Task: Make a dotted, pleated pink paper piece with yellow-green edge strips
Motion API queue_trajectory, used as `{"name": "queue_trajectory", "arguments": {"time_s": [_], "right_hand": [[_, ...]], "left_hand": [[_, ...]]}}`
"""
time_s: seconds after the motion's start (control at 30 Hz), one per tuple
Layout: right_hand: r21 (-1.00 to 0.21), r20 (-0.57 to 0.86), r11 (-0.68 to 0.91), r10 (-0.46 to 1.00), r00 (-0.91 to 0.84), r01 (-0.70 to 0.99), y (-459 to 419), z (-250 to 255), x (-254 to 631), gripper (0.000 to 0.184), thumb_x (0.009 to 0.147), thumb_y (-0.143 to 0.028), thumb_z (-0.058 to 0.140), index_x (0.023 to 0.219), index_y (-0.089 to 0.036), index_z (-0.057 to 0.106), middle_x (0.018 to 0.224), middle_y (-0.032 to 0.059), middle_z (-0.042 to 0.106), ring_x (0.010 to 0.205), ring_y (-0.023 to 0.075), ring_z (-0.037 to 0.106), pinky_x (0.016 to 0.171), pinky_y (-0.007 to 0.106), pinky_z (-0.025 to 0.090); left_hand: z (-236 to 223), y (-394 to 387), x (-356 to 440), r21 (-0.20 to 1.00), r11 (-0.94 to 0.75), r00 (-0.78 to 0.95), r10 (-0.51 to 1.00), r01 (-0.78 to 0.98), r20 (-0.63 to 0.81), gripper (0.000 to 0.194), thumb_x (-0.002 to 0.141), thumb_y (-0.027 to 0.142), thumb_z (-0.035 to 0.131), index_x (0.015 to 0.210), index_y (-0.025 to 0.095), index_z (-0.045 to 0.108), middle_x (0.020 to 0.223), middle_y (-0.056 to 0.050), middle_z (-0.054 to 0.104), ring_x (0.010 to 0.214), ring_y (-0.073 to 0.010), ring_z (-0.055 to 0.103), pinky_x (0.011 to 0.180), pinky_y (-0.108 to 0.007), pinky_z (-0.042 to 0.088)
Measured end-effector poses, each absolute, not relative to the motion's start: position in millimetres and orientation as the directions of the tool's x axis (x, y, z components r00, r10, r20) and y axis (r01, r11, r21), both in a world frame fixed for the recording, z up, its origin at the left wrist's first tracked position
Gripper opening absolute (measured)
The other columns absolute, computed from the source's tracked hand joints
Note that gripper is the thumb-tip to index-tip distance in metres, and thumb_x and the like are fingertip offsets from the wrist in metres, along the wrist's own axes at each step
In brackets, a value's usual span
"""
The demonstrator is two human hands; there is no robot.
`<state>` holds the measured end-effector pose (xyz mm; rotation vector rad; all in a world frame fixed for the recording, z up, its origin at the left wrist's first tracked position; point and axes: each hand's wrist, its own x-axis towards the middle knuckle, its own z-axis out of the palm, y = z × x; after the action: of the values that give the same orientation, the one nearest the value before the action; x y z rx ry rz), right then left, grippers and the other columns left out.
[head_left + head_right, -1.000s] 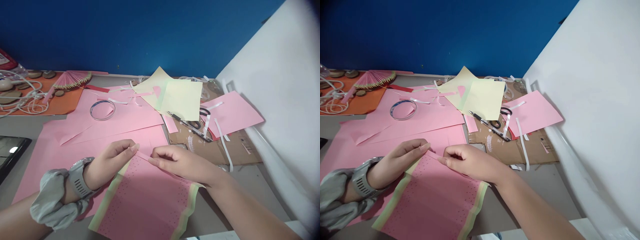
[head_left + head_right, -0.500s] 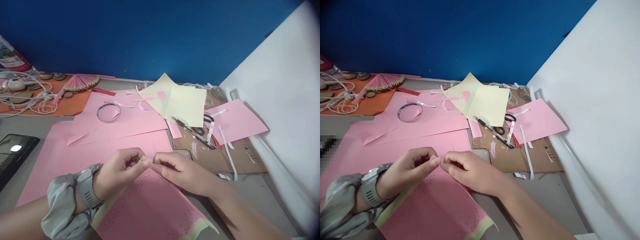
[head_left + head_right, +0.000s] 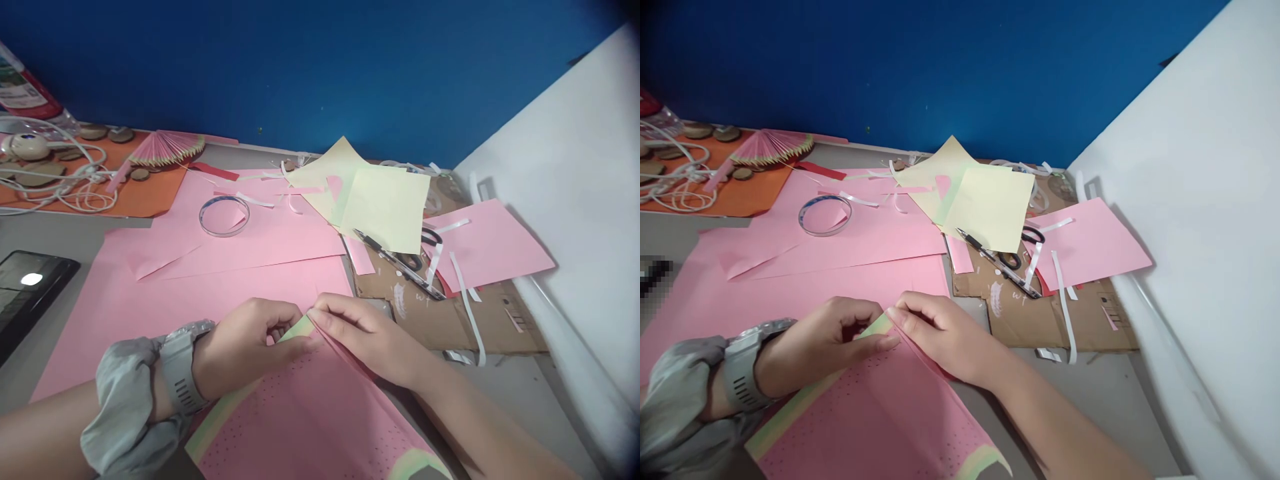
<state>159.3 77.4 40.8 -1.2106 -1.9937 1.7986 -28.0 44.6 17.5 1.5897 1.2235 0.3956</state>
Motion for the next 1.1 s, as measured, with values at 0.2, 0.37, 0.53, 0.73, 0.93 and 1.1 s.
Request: {"name": "queue_trajectory", "arguments": {"time_s": [0.2, 0.37, 0.53, 0.73, 0.93, 1.1], "right_hand": [[-0.917, -0.365, -0.13, 0.66, -0.657, 0.378, 79.2, 39.3, 160.8, 0.033, 0.095, -0.039, 0.042, 0.068, -0.02, 0.038, 0.067, -0.0056, 0.035, 0.063, 0.0097, 0.035, 0.059, 0.021, 0.03], [-0.903, -0.395, -0.142, 0.64, -0.659, 0.405, 79.8, 38.3, 161.7, 0.032, 0.093, -0.043, 0.045, 0.071, -0.02, 0.046, 0.069, -0.0046, 0.041, 0.066, 0.0109, 0.04, 0.061, 0.022, 0.032], [-0.891, -0.421, -0.147, 0.619, -0.663, 0.429, 79.7, 39.6, 162.1, 0.033, 0.092, -0.045, 0.045, 0.071, -0.02, 0.047, 0.07, -0.0041, 0.041, 0.066, 0.0114, 0.04, 0.06, 0.022, 0.033], [-0.9, -0.401, -0.131, 0.622, -0.673, 0.416, 80.4, 38.1, 161.7, 0.031, 0.093, -0.043, 0.045, 0.071, -0.02, 0.048, 0.069, -0.0045, 0.041, 0.066, 0.0108, 0.04, 0.06, 0.022, 0.032], [-0.903, -0.395, -0.124, 0.614, -0.684, 0.411, 80.6, 35.2, 163.0, 0.03, 0.093, -0.04, 0.046, 0.071, -0.02, 0.046, 0.068, -0.005, 0.039, 0.065, 0.0105, 0.038, 0.059, 0.022, 0.03], [-0.904, -0.398, -0.129, 0.603, -0.691, 0.409, 80.5, 33.2, 164.3, 0.029, 0.094, -0.037, 0.045, 0.071, -0.02, 0.046, 0.068, -0.0051, 0.038, 0.064, 0.01, 0.037, 0.058, 0.022, 0.029]], "left_hand": [[17.9, 45.2, -29.7, 0.875, 0.1, 0.437, 0.836, 0.474, -0.332, 0.04, 0.08, 0.035, 0.057, 0.056, 0.018, 0.029, 0.056, 0.007, 0.024, 0.051, -0.0073, 0.022, 0.045, -0.023, 0.018], [17.3, 45.6, -30.9, 0.877, 0.076, 0.458, 0.829, 0.475, -0.32, 0.04, 0.08, 0.037, 0.056, 0.056, 0.019, 0.03, 0.056, 0.007, 0.024, 0.051, -0.0078, 0.023, 0.045, -0.024, 0.017], [15.8, 46.8, -32.9, 0.88, 0.08, 0.499, 0.798, 0.468, -0.338, 0.038, 0.081, 0.037, 0.057, 0.059, 0.019, 0.032, 0.059, 0.007, 0.023, 0.052, -0.0078, 0.022, 0.046, -0.023, 0.018], [19.2, 49.1, -34.1, 0.868, 0.077, 0.517, 0.775, 0.491, -0.362, 0.038, 0.083, 0.038, 0.056, 0.06, 0.018, 0.033, 0.059, 0.007, 0.023, 0.053, -0.0077, 0.022, 0.046, -0.023, 0.019], [19.9, 49.5, -34.5, 0.877, 0.074, 0.523, 0.778, 0.474, -0.348, 0.037, 0.082, 0.033, 0.057, 0.059, 0.018, 0.032, 0.058, 0.007, 0.024, 0.052, -0.0071, 0.023, 0.045, -0.021, 0.019], [19.4, 49.7, -33.8, 0.884, 0.059, 0.531, 0.781, 0.464, -0.33, 0.037, 0.081, 0.031, 0.057, 0.058, 0.018, 0.031, 0.058, 0.007, 0.023, 0.052, -0.0067, 0.023, 0.045, -0.021, 0.019]]}}
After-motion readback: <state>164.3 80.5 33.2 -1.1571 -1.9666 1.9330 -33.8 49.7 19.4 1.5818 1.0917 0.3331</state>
